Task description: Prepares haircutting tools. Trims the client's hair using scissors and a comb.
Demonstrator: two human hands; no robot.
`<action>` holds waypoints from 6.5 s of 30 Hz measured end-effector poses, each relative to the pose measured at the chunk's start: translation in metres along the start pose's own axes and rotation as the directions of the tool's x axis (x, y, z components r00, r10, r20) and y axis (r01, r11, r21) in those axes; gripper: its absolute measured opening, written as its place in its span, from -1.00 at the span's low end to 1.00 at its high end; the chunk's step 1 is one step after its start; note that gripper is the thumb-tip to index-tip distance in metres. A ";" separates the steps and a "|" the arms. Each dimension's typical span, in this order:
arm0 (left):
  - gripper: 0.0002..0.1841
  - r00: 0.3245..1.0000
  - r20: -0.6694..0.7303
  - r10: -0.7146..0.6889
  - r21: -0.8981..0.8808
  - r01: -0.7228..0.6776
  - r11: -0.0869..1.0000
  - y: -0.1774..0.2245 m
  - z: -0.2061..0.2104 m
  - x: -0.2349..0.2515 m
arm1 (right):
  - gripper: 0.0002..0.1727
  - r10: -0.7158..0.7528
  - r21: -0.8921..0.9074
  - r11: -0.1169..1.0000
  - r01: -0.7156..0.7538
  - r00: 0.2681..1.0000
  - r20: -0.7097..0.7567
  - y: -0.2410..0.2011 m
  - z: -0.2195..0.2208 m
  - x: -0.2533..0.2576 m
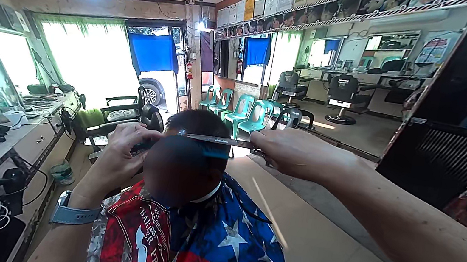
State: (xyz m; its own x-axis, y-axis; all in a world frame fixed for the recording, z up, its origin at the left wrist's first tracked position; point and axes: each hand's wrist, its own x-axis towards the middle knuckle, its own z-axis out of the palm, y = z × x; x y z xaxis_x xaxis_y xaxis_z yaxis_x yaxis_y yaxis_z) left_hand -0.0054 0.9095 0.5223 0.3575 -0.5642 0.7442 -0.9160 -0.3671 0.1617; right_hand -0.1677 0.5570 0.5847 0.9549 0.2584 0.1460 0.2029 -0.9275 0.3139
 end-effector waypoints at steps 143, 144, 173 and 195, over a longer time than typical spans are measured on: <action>-0.63 0.996 -0.028 -0.080 -0.051 0.078 0.996 -0.007 -0.005 -0.014 | -0.71 0.001 -0.025 1.000 -0.001 1.000 -0.022 0.013 -0.009 0.013; -0.63 0.996 -0.036 -0.076 -0.047 0.074 0.996 -0.008 -0.004 -0.010 | -0.68 0.001 -0.018 1.000 -0.001 1.000 -0.013 0.013 -0.008 0.017; -0.64 0.957 0.116 -0.266 -0.163 0.283 0.945 0.033 0.002 0.002 | -0.85 0.004 0.063 0.998 -0.001 0.999 -0.049 0.034 -0.019 0.006; -0.61 0.968 0.106 -0.228 -0.009 0.231 0.973 0.053 0.000 0.018 | -0.84 -0.052 0.188 0.978 0.092 0.977 -0.205 0.061 0.042 -0.002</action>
State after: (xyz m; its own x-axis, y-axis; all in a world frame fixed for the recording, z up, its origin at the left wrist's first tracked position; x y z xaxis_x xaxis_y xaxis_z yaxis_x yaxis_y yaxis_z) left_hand -0.0478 0.8801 0.5445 0.5745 -0.5404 0.6147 -0.8104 -0.4807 0.3348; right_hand -0.1477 0.4883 0.5639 0.8785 0.3562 0.3185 0.3267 -0.9341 0.1436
